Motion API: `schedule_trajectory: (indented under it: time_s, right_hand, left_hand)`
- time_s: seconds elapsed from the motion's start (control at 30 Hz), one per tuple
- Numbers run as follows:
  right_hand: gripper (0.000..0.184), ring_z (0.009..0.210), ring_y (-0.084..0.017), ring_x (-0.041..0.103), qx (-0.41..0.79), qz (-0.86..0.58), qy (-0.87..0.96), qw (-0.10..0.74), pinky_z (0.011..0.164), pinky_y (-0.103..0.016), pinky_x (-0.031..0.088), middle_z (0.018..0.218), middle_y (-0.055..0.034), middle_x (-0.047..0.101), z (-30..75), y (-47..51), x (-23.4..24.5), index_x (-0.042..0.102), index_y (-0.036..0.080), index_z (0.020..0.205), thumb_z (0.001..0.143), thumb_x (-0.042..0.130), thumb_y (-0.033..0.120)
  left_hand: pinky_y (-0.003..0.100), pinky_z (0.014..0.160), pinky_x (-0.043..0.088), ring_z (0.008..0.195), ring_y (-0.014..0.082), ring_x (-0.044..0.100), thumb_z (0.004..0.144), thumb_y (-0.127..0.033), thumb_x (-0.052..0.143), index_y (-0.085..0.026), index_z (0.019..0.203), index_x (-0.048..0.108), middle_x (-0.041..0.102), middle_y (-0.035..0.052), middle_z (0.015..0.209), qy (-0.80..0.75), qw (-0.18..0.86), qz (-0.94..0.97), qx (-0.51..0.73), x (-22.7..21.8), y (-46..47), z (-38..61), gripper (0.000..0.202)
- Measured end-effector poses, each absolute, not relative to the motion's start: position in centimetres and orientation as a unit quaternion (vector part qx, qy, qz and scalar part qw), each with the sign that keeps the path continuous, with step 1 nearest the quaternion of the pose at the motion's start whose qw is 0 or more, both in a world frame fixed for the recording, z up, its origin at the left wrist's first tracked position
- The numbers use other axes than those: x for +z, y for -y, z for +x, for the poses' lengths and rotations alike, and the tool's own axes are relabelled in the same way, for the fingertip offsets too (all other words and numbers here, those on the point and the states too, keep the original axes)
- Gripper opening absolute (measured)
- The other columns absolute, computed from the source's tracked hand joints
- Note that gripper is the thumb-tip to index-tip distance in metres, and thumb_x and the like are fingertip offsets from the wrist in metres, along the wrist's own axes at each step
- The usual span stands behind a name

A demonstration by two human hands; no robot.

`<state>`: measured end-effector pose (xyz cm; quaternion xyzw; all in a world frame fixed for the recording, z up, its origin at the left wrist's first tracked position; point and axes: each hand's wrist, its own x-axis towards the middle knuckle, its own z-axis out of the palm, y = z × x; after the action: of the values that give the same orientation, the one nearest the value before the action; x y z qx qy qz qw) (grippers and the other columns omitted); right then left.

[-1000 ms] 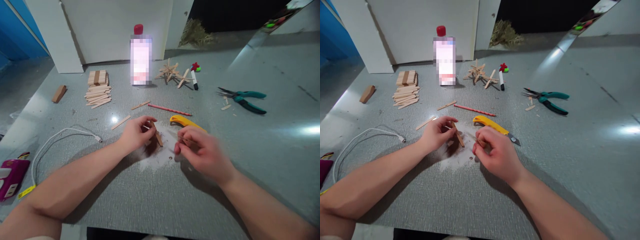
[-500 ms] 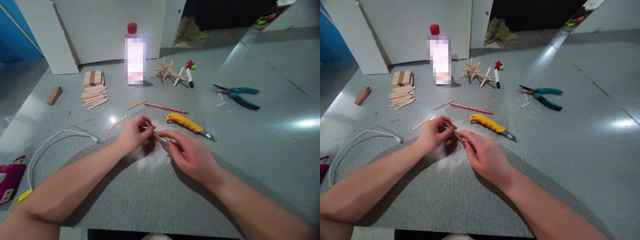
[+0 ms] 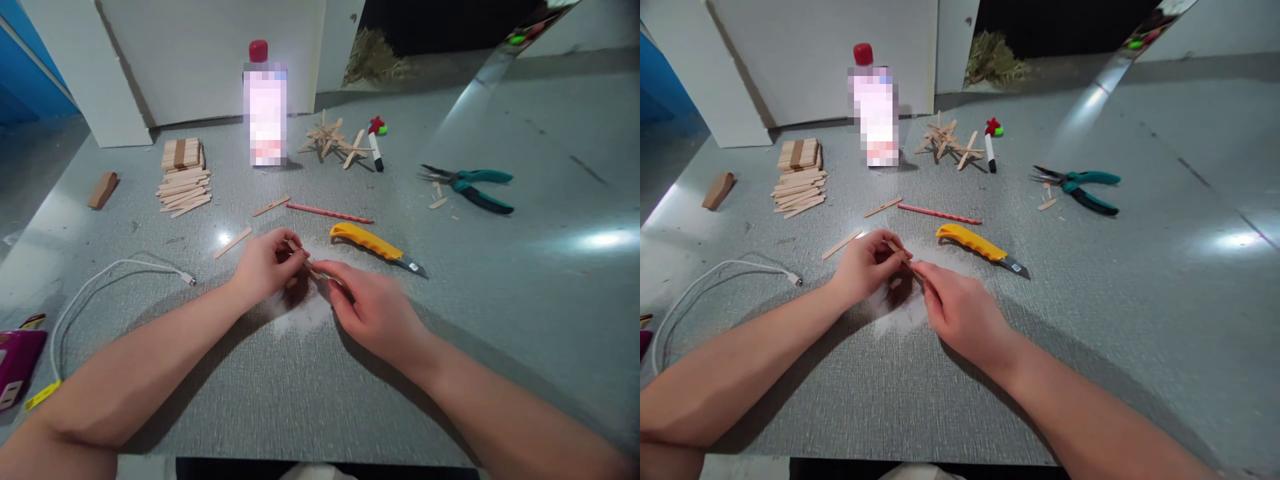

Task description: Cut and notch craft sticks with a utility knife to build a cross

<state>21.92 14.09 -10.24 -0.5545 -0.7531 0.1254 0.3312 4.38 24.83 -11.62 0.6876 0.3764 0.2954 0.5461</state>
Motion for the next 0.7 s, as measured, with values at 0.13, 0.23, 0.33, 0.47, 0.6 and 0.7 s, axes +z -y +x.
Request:
schedule_trajectory:
  time_s: [0.13,0.23,0.33,0.47,0.6,0.7]
  right_hand:
    - [0.032,0.084,-0.019,0.077,0.124,-0.558,0.752,0.330,0.075,-0.031,0.060,0.105,-0.0085,0.080,21.86,-14.04,-10.13,0.064,0.015,0.124,0.097,0.047,0.013]
    - [0.032,0.084,-0.019,0.077,0.123,-0.557,0.752,0.330,0.076,-0.031,0.060,0.104,-0.0082,0.080,21.86,-14.03,-10.11,0.064,0.015,0.124,0.096,0.048,0.013]
    - [0.033,0.085,-0.019,0.077,0.122,-0.558,0.752,0.328,0.077,-0.031,0.060,0.106,-0.0091,0.080,21.86,-14.00,-10.18,0.065,0.014,0.124,0.095,0.048,0.012]
    - [0.034,0.087,-0.020,0.077,0.117,-0.562,0.750,0.328,0.078,-0.031,0.061,0.109,-0.0102,0.080,21.78,-14.01,-10.26,0.065,0.014,0.126,0.097,0.047,0.012]
    - [0.034,0.084,-0.019,0.078,0.112,-0.567,0.748,0.325,0.077,-0.030,0.061,0.108,-0.0100,0.080,21.61,-13.96,-10.26,0.065,0.014,0.126,0.097,0.046,0.013]
    - [0.037,0.085,-0.020,0.078,0.105,-0.575,0.747,0.318,0.079,-0.032,0.062,0.109,-0.0103,0.080,21.36,-13.77,-10.27,0.064,0.014,0.128,0.097,0.045,0.012]
  left_hand:
    - [0.023,0.063,0.056,0.069,0.0121,0.073,0.090,-0.023,0.066,-0.019,0.092,0.059,0.077,0.0040,0.084,-0.374,0.541,0.692,0.297,-11.63,-24.84,4.41,0.009]
    - [0.023,0.062,0.056,0.067,0.0122,0.072,0.090,-0.023,0.066,-0.018,0.092,0.059,0.077,0.0042,0.083,-0.372,0.538,0.695,0.298,-11.66,-24.84,4.39,0.009]
    - [0.023,0.062,0.056,0.067,0.0118,0.072,0.090,-0.023,0.066,-0.018,0.091,0.060,0.077,0.0044,0.083,-0.371,0.535,0.697,0.301,-11.68,-24.83,4.36,0.008]
    - [0.023,0.061,0.056,0.066,0.0118,0.071,0.090,-0.025,0.066,-0.018,0.091,0.060,0.077,0.0042,0.081,-0.368,0.531,0.701,0.302,-11.63,-24.81,4.38,0.009]
    - [0.023,0.059,0.054,0.063,0.0111,0.069,0.090,-0.025,0.066,-0.018,0.091,0.061,0.076,0.0040,0.080,-0.367,0.525,0.707,0.302,-11.47,-24.70,4.41,0.009]
    - [0.022,0.059,0.053,0.063,0.0102,0.068,0.091,-0.024,0.064,-0.018,0.091,0.061,0.076,0.0038,0.081,-0.367,0.519,0.711,0.301,-11.38,-24.54,4.42,0.007]
